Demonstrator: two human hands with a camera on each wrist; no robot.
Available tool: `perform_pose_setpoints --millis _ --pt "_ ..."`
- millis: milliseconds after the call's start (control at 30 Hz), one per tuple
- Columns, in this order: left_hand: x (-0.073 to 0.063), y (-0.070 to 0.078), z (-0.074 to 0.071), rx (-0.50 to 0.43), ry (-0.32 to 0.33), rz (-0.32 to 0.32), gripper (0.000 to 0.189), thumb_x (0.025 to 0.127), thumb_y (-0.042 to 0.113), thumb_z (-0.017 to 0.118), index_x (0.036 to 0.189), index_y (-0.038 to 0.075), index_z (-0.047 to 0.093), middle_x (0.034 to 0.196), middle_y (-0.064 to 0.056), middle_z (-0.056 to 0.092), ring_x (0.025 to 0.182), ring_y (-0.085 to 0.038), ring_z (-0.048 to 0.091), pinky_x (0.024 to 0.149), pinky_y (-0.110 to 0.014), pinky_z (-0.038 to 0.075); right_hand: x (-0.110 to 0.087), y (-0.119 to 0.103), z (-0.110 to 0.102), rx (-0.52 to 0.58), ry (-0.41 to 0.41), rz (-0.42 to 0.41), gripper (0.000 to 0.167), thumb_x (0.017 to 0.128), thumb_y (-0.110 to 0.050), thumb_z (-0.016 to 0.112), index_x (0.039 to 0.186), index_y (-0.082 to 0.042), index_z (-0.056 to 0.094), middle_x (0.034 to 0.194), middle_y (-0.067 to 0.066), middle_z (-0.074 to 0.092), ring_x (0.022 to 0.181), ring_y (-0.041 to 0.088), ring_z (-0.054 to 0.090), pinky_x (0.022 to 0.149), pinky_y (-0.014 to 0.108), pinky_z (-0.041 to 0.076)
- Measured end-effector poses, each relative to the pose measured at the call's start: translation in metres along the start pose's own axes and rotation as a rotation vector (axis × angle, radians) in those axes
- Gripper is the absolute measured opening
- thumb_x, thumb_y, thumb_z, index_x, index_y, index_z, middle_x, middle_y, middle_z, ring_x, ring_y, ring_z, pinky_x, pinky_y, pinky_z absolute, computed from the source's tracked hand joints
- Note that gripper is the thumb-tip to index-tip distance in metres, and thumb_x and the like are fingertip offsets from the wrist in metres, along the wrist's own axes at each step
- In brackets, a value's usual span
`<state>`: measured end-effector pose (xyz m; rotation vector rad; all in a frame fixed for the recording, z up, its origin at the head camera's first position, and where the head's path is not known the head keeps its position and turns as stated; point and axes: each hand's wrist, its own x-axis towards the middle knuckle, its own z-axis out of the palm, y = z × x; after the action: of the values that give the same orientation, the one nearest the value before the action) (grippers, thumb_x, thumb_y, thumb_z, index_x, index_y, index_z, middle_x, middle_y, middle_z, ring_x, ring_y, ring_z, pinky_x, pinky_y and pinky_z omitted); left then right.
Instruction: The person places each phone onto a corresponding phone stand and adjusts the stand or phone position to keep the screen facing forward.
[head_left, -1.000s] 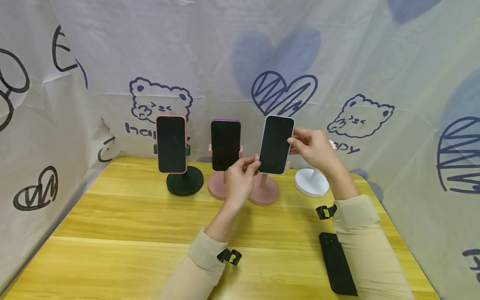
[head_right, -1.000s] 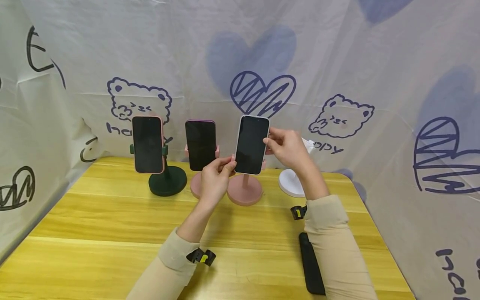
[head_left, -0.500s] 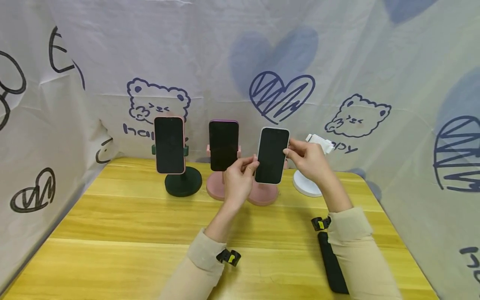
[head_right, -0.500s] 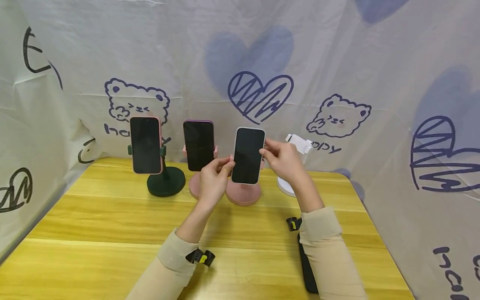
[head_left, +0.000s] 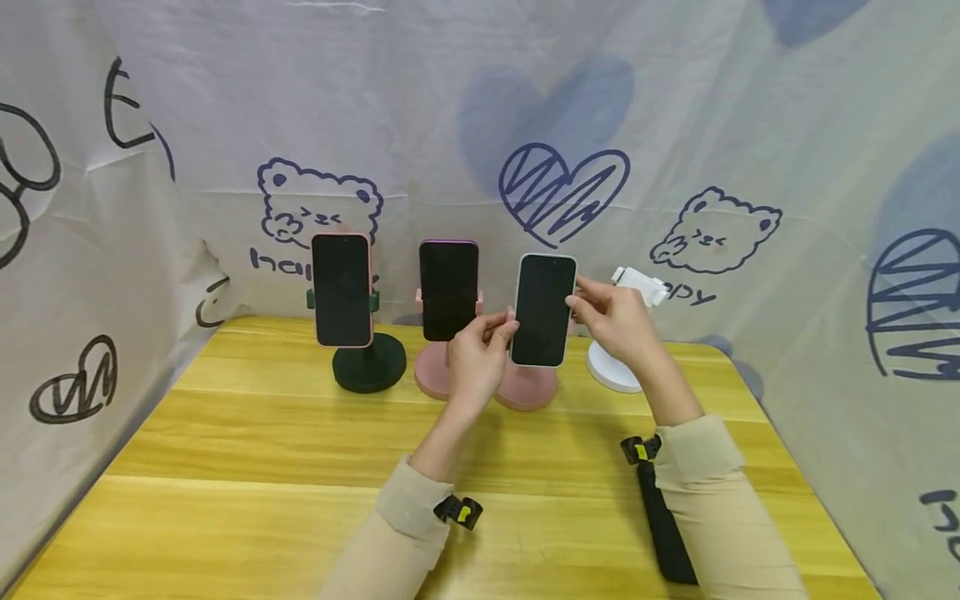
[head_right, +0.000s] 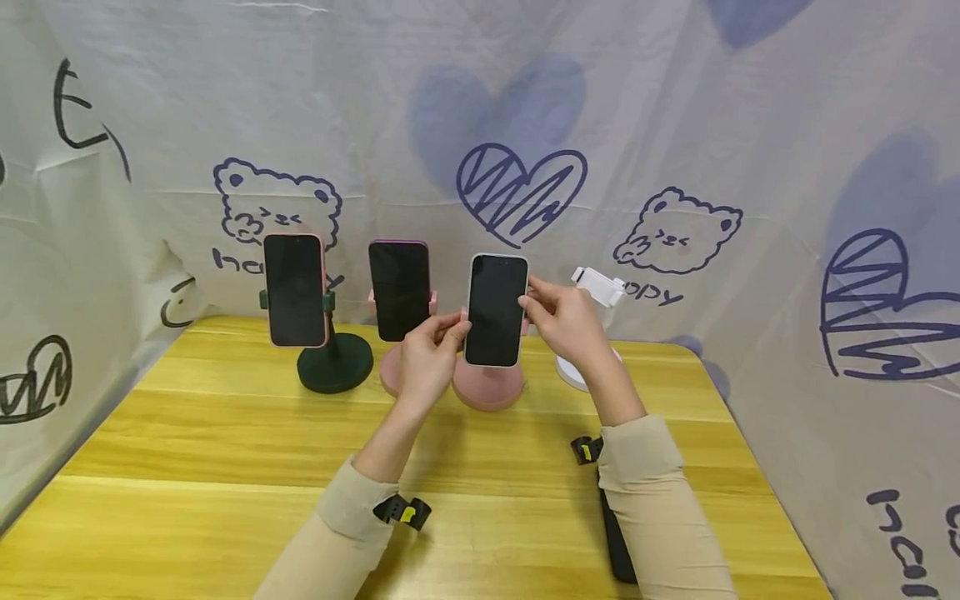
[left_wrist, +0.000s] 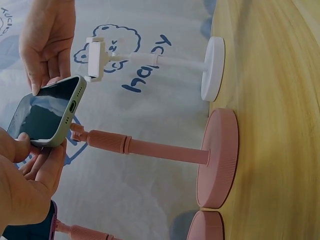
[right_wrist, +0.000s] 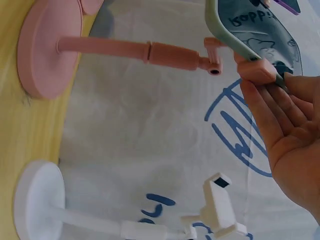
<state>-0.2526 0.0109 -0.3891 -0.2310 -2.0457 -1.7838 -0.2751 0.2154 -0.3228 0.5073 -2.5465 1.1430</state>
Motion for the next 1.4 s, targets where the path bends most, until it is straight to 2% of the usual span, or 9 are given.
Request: perform_pose_setpoints --millis 200,367,533,667,800,967,1200,1300,1400 --pt "0.001 0.000 -0.001 0.012 -0.015 -0.016 0.024 0.100 0.019 0.071 0.118 0.003 0.076 0.106 -0.011 0.077 0.092 -0.021 0.075 0.083 -0.034 0.063 -0.005 0.005 0.014 0.075 0.171 -0.023 0.042 0.102 -0.011 0.068 0.142 0.000 0.062 0.113 0.021 0.076 0.090 0.035 0.075 0.069 0.009 0.051" --pt "0.002 0.000 -0.003 0.006 -0.022 -0.012 0.024 0.101 0.018 0.070 0.119 0.002 0.075 0.108 -0.011 0.077 0.094 -0.021 0.075 0.083 -0.033 0.063 -0.010 0.007 0.023 0.159 0.361 -0.157 0.043 0.100 -0.003 0.068 0.142 -0.002 0.063 0.123 0.018 0.074 0.107 0.034 0.073 0.083 0.008 0.053" --pt "0.002 0.000 -0.003 0.003 -0.028 -0.020 0.024 0.101 0.018 0.070 0.119 0.003 0.075 0.108 -0.011 0.077 0.094 -0.022 0.074 0.084 -0.033 0.063 -0.015 0.013 0.022 0.165 0.555 -0.301 0.044 0.096 0.008 0.068 0.139 0.004 0.063 0.132 0.017 0.070 0.118 0.035 0.069 0.096 0.024 0.057" --pt "0.002 0.000 -0.003 0.005 -0.028 -0.022 0.024 0.101 0.018 0.070 0.119 0.003 0.075 0.108 -0.011 0.077 0.094 -0.021 0.074 0.084 -0.034 0.063 -0.020 0.022 0.016 0.105 0.676 -0.318 0.048 0.092 0.009 0.070 0.139 0.004 0.063 0.139 0.017 0.066 0.129 0.032 0.062 0.108 0.037 0.052" --pt "0.002 0.000 -0.003 0.006 -0.029 -0.022 0.025 0.101 0.019 0.070 0.120 0.003 0.075 0.108 -0.010 0.077 0.094 -0.021 0.075 0.084 -0.033 0.063 -0.026 0.034 0.011 0.032 0.759 -0.237 0.060 0.090 -0.003 0.076 0.148 -0.003 0.057 0.151 0.010 0.057 0.143 0.026 0.049 0.121 0.036 0.037" --pt "0.002 0.000 -0.003 0.009 -0.031 -0.025 0.025 0.101 0.020 0.071 0.120 0.004 0.075 0.108 -0.010 0.077 0.094 -0.021 0.075 0.084 -0.033 0.063 -0.030 0.052 0.008 0.065 0.772 -0.103 0.077 0.087 -0.013 0.082 0.156 -0.007 0.047 0.160 0.006 0.047 0.150 0.020 0.039 0.124 0.032 0.028" --pt "0.002 0.000 -0.003 -0.008 -0.040 -0.018 0.025 0.101 0.018 0.070 0.120 0.002 0.075 0.110 -0.011 0.077 0.095 -0.022 0.074 0.085 -0.033 0.063 -0.026 0.077 0.007 0.147 0.688 0.099 0.098 0.083 -0.011 0.084 0.162 0.000 0.028 0.165 0.017 0.036 0.154 0.025 0.031 0.126 0.030 0.021" --pt "0.002 -0.001 -0.004 -0.003 -0.039 -0.012 0.026 0.101 0.018 0.070 0.120 0.002 0.075 0.110 -0.012 0.077 0.095 -0.022 0.074 0.085 -0.033 0.063 -0.021 0.085 0.006 0.184 0.630 0.219 0.101 0.084 -0.010 0.082 0.163 0.001 0.021 0.167 0.018 0.030 0.154 0.031 0.029 0.128 0.035 0.020" --pt "0.003 -0.002 -0.004 0.001 -0.038 -0.010 0.025 0.101 0.018 0.070 0.120 0.002 0.075 0.109 -0.012 0.077 0.095 -0.022 0.074 0.084 -0.032 0.063 -0.014 0.093 0.005 0.187 0.588 0.313 0.095 0.087 -0.005 0.077 0.163 0.003 0.019 0.166 0.022 0.030 0.152 0.037 0.034 0.126 0.044 0.026"
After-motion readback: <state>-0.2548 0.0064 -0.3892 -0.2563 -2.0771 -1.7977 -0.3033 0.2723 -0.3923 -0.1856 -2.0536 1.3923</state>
